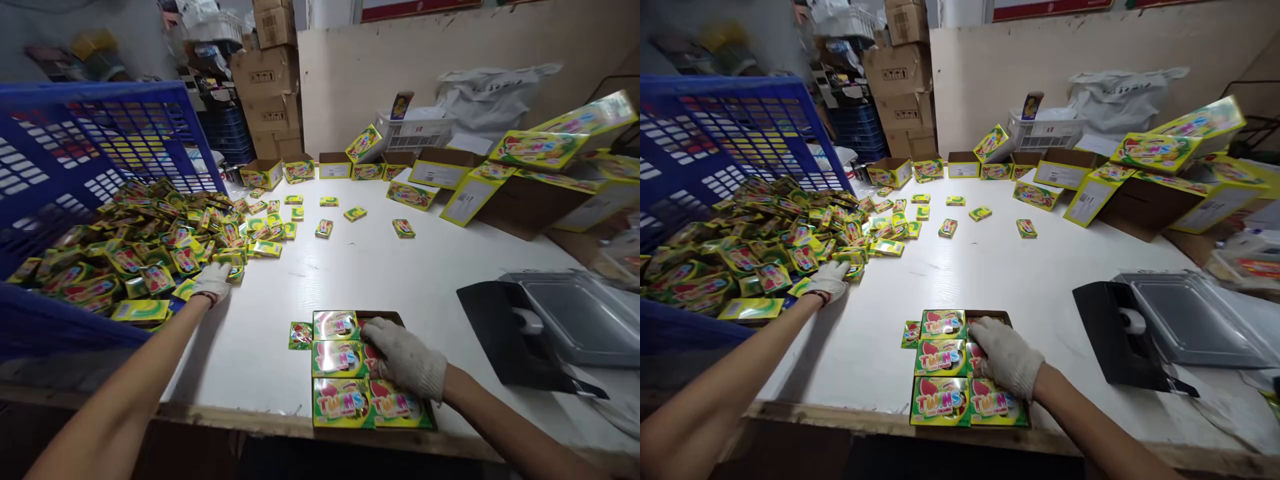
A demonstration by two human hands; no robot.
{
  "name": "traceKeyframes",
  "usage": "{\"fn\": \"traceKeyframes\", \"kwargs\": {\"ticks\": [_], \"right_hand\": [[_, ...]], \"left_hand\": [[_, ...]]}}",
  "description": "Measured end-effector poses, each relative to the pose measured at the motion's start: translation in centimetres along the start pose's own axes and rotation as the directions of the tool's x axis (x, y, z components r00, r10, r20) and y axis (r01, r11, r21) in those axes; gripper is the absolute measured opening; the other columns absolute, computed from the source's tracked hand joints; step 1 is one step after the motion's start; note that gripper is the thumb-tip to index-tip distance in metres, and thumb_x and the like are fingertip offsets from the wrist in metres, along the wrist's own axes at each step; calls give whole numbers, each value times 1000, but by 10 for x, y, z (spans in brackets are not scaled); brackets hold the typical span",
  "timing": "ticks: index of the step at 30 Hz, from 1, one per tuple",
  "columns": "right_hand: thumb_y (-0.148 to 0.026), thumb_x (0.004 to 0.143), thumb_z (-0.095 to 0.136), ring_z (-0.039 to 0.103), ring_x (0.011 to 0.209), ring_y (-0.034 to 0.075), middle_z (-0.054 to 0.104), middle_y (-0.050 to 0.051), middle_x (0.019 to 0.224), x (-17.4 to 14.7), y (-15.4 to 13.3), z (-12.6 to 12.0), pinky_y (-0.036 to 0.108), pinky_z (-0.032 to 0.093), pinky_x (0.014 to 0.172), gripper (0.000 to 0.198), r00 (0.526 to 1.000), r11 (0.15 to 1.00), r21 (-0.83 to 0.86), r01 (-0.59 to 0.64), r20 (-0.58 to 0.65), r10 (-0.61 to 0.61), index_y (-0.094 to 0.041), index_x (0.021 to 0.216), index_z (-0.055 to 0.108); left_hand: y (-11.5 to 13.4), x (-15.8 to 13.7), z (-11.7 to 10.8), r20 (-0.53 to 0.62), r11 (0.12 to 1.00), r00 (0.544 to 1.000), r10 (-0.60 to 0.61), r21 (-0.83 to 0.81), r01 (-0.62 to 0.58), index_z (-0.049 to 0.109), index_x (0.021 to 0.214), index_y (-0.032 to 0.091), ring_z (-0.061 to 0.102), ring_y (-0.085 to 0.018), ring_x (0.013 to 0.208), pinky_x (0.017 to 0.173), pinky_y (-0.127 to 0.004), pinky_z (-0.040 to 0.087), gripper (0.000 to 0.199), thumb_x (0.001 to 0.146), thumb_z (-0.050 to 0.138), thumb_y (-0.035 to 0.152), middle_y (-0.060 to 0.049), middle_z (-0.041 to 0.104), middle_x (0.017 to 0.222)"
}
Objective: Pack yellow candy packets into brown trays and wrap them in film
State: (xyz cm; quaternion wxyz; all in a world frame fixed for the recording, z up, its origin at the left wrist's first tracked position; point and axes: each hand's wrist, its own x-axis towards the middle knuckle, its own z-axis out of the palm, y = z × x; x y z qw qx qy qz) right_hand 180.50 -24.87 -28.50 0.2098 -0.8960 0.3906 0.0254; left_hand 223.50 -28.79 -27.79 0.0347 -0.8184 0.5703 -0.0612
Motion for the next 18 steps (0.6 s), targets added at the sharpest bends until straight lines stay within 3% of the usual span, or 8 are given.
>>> {"fn": "traceKeyframes", "kwargs": {"ticks": [2, 4, 6, 8, 10, 12, 15, 18], "right_hand": [[-19, 74, 69, 56, 100, 27, 60, 13, 112, -9, 4, 10, 39, 46, 86, 33, 994, 1000, -10, -7, -108, 6, -14, 106, 62], [-17, 75, 67, 56, 97, 26, 62, 12, 106, -14, 7, 14, 39, 47, 86, 22, 993, 1000, 18, 18, -119, -16, -15, 97, 64], [-16, 77, 64, 57, 94, 23, 63, 10, 101, -11, 7, 10, 38, 48, 85, 16, 985, 985, 170, 21, -173, 9, -17, 93, 64], [-20, 83, 56, 59, 91, 20, 64, 7, 97, -3, 4, -1, 36, 49, 83, 17, 943, 910, 413, 12, -308, 127, -20, 99, 61], [-27, 89, 46, 62, 83, 17, 64, 4, 93, 7, -3, -17, 34, 51, 77, 26, 879, 772, 635, 34, -387, 279, -20, 114, 53], [-34, 90, 45, 62, 78, 16, 65, 4, 92, 14, -8, -35, 33, 50, 72, 33, 865, 694, 717, 58, -384, 325, -19, 120, 48], [-33, 84, 53, 61, 83, 18, 66, 5, 93, 15, -3, -53, 32, 48, 75, 24, 881, 794, 606, 42, -397, 256, -17, 102, 58], [-29, 81, 52, 60, 83, 18, 65, 3, 89, 6, 21, -48, 32, 47, 76, 16, 891, 864, 504, 9, -396, 221, -19, 92, 59]], "left_hand": [[0, 2, 3, 24, 999, 999, 38, 16, -38, 61, 109, 16, 58, -33, 99, 82, -40, 42, 35, 76, 49, 20, -17, 61, 106], [15, -1, 4, 21, 997, 997, 72, 11, -72, 60, 108, 14, 59, -32, 94, 79, -39, 42, 33, 81, 45, 25, -17, 63, 100], [45, -14, 0, -16, 994, 994, 109, -11, -109, 57, 114, 13, 59, -30, 94, 77, -37, 41, 37, 84, 42, 28, -16, 62, 101], [85, -38, -11, -115, 982, 976, 187, -21, -190, 52, 125, 14, 57, -29, 98, 78, -37, 42, 44, 84, 45, 29, -15, 60, 110], [130, -69, -27, -283, 933, 893, 350, 18, -360, 51, 130, 16, 57, -29, 91, 74, -38, 42, 50, 80, 52, 26, -14, 60, 106], [173, -100, -41, -397, 840, 765, 507, 31, -541, 52, 129, 18, 57, -24, 79, 67, -37, 42, 43, 87, 45, 21, -11, 59, 91], [211, -130, -48, -498, 721, 669, 552, -119, -683, 43, 137, 16, 57, -25, 83, 68, -38, 46, 55, 84, 54, 24, -12, 57, 97], [208, -133, -33, -551, 555, 651, 523, -360, -750, 31, 142, 14, 58, -27, 97, 80, -42, 51, 76, 78, 64, 37, -13, 56, 109]]}}
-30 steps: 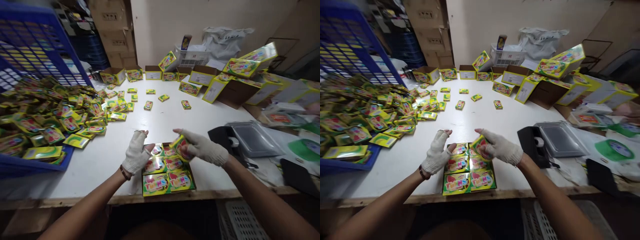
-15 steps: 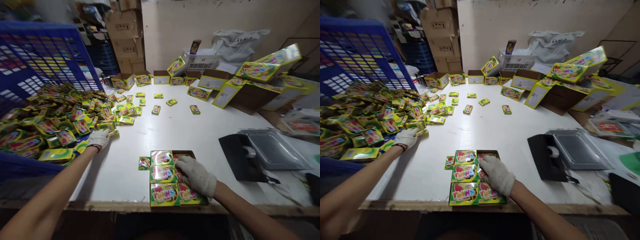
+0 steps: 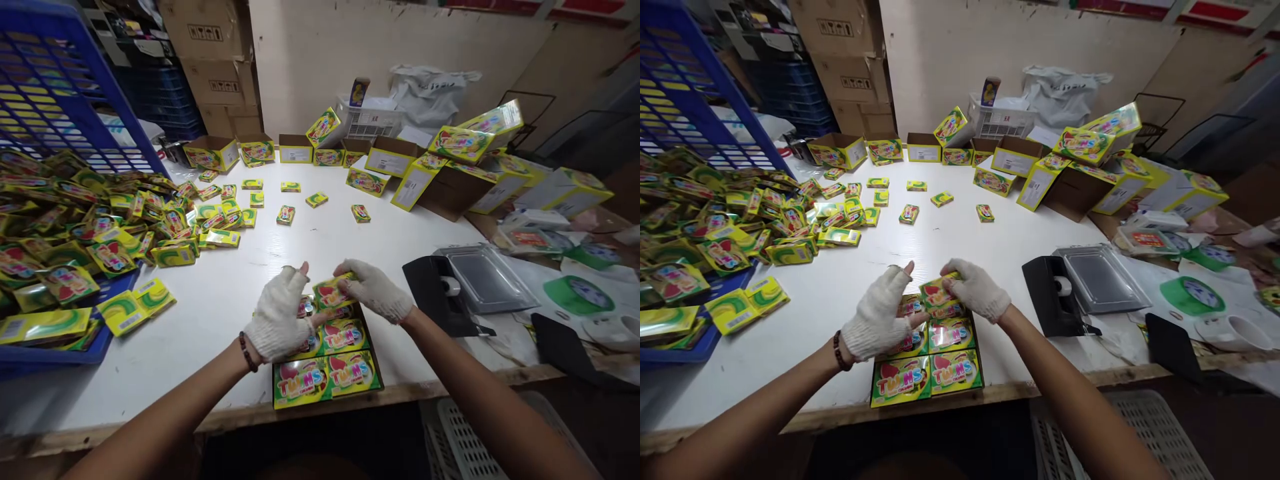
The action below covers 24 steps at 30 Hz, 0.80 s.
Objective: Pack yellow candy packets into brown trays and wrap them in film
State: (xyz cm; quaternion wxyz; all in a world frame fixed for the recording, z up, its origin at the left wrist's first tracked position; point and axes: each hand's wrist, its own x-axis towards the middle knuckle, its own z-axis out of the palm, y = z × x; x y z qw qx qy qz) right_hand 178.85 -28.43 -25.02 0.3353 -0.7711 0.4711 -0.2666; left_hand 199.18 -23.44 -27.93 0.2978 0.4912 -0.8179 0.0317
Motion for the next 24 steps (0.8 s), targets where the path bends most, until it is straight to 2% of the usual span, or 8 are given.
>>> {"fn": "traceKeyframes", "kwargs": {"ticks": [3, 6, 8, 11, 13, 17, 20, 24], "right_hand": [[-29, 81, 47, 60, 80, 19, 65, 4, 85, -9, 32, 10, 34, 49, 75, 17, 999, 1000, -27, -15, -45, 14, -20, 89, 58], [-32, 81, 46, 60, 98, 25, 66, 11, 99, -14, 52, 32, 43, 48, 90, 18, 980, 993, -111, 36, -192, -57, -20, 84, 59], [-36, 81, 46, 57, 111, 28, 64, 15, 114, -14, 58, 41, 47, 44, 99, 25, 965, 993, -115, 31, -255, -59, -19, 91, 60], [-42, 83, 43, 61, 109, 28, 66, 15, 116, -13, 59, 42, 47, 46, 97, 36, 981, 996, 16, -85, -173, 87, -19, 105, 60], [-47, 85, 41, 64, 101, 27, 69, 12, 109, -12, 57, 39, 43, 50, 91, 37, 977, 975, 136, -174, -99, 188, -20, 104, 60], [-50, 89, 37, 66, 93, 25, 71, 9, 101, -17, 48, 37, 39, 54, 82, 38, 965, 954, 191, -230, -82, 249, -21, 93, 61], [-40, 93, 32, 65, 98, 25, 71, 9, 96, -18, 44, 41, 42, 50, 90, 36, 972, 977, -93, -194, -154, 178, -21, 91, 62], [-26, 92, 34, 51, 126, 27, 63, 17, 125, -17, 42, 42, 45, 38, 107, 33, 975, 944, -290, -156, -197, 100, -15, 93, 65]], "left_hand": [[-40, -19, 2, -100, 995, 990, -95, -48, 91, 38, 137, 18, 53, -27, 117, 99, -44, 47, 60, 85, 56, 41, -13, 54, 123], [-94, -39, -9, -78, 925, 943, -324, 181, 333, 44, 132, 14, 43, -29, 130, 108, -43, 39, 53, 87, 50, 42, -16, 49, 132], [-129, -54, -28, 0, 751, 835, -551, 436, 496, 43, 133, 12, 38, -29, 134, 108, -40, 36, 56, 86, 50, 41, -18, 45, 137], [-171, -81, -67, -21, 440, 618, -786, 684, 582, 45, 131, 11, 43, -35, 128, 101, -45, 39, 58, 80, 52, 37, -22, 47, 131], [-187, -99, -91, -29, 363, 555, -831, 728, 582, 52, 123, 11, 51, -38, 114, 93, -48, 41, 52, 76, 53, 32, -22, 54, 119], [-196, -118, -115, 90, 422, 561, -823, 758, 498, 56, 114, 13, 57, -33, 100, 84, -42, 44, 40, 78, 48, 30, -19, 58, 109], [-207, -117, -115, 127, 473, 604, -787, 753, 458, 54, 115, 13, 57, -35, 101, 81, -42, 45, 47, 84, 42, 46, -19, 56, 112], [-231, -108, -106, 156, 503, 598, -786, 723, 473, 41, 132, 14, 49, -39, 119, 88, -47, 44, 77, 79, 45, 68, -23, 47, 135]]}}
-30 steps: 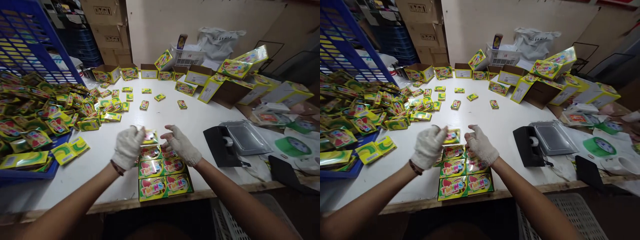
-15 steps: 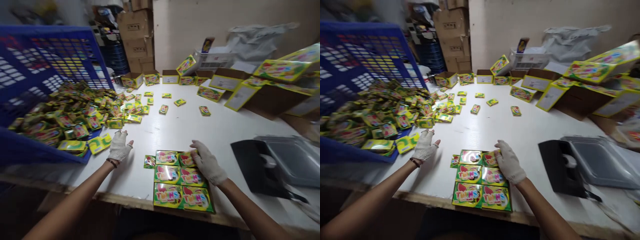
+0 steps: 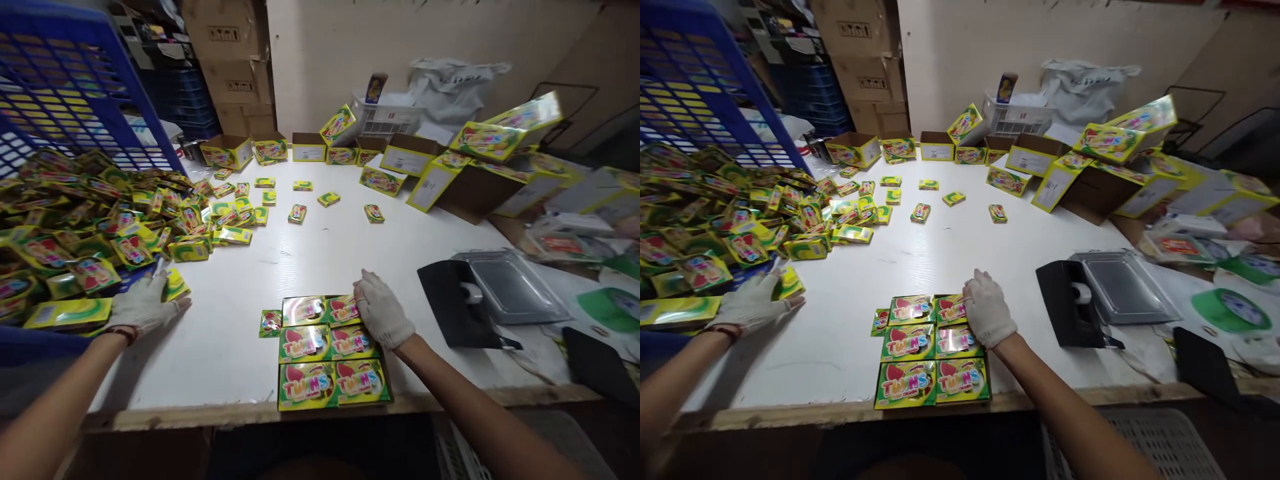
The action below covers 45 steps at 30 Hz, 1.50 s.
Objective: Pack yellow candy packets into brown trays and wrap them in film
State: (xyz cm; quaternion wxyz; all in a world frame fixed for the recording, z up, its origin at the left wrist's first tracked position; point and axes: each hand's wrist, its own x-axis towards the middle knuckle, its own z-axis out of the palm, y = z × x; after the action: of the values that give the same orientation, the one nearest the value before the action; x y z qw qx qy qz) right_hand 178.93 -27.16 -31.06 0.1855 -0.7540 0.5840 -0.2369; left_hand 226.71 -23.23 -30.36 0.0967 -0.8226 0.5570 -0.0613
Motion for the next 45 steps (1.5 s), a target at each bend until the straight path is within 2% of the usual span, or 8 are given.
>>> {"fn": "traceKeyframes", "kwargs": {"ticks": [6, 10, 14, 17, 20, 35, 41, 45], "right_hand": [[-32, 95, 34, 60, 116, 20, 65, 11, 124, -16, 0, 3, 38, 46, 102, 37, 999, 966, 259, 28, -50, -16, -17, 113, 63], [-24, 94, 35, 41, 136, 30, 56, 13, 137, -19, -1, 12, 56, 27, 112, 41, 1000, 996, -89, 24, -5, -25, -16, 126, 59], [-30, 94, 41, 15, 145, 40, 30, 17, 155, -13, -6, 12, 65, 15, 112, 53, 989, 885, -457, 87, 144, -22, -11, 143, 43], [-33, 95, 37, 17, 145, 39, 25, 19, 156, -10, -9, 9, 63, 15, 112, 58, 983, 846, -523, 103, 183, -6, -9, 149, 33], [-31, 94, 38, 21, 144, 38, 26, 21, 155, -16, -14, 6, 64, 17, 111, 58, 985, 843, -520, 136, 160, -60, -7, 148, 34], [-23, 93, 40, 61, 105, 22, 66, 11, 114, -35, -31, -32, 39, 45, 96, 31, 969, 983, 26, 183, 166, -184, -18, 112, 63], [-28, 86, 48, 63, 94, 18, 68, 5, 106, -57, -46, -57, 32, 52, 84, 30, 977, 893, 438, 108, 118, -177, -21, 111, 63], [-26, 84, 47, 64, 88, 20, 69, 7, 98, -72, -28, -56, 36, 52, 81, 24, 970, 976, 210, 64, 218, -110, -19, 96, 67]], "left_hand": [[42, -11, -4, -47, 994, 995, 88, -60, -90, 52, 119, 15, 55, -39, 109, 92, -55, 41, 65, 76, 54, 65, -17, 57, 124], [94, -39, -7, -143, 846, 987, 80, -514, -143, 53, 117, 12, 56, -39, 108, 94, -54, 42, 73, 66, 62, 63, -18, 59, 115], [137, -63, -30, -21, 184, 999, 33, -983, -26, 52, 121, 17, 61, -32, 106, 89, -51, 51, 68, 74, 46, 65, -15, 63, 117], [162, -82, -67, 109, -488, 952, 285, -839, 242, 59, 113, 21, 64, -34, 104, 88, -56, 52, 62, 76, 42, 67, -12, 67, 117], [183, -95, -94, 109, -637, 887, 449, -658, 403, 62, 109, 21, 68, -30, 93, 87, -54, 54, 51, 79, 49, 59, -10, 71, 106], [239, -140, -87, 29, -516, 887, 461, -804, 295, 58, 106, 18, 68, -18, 77, 65, -29, 59, 39, 77, 70, 41, -8, 70, 101], [227, -167, -86, -170, -191, 859, 483, -978, -86, 59, 116, 22, 65, -23, 96, 81, -35, 56, 43, 85, 56, 52, -9, 64, 117], [162, -130, -52, -417, 375, 903, 103, -825, -424, 52, 126, 16, 55, -29, 112, 102, -45, 42, 55, 82, 55, 49, -13, 58, 120]]}}
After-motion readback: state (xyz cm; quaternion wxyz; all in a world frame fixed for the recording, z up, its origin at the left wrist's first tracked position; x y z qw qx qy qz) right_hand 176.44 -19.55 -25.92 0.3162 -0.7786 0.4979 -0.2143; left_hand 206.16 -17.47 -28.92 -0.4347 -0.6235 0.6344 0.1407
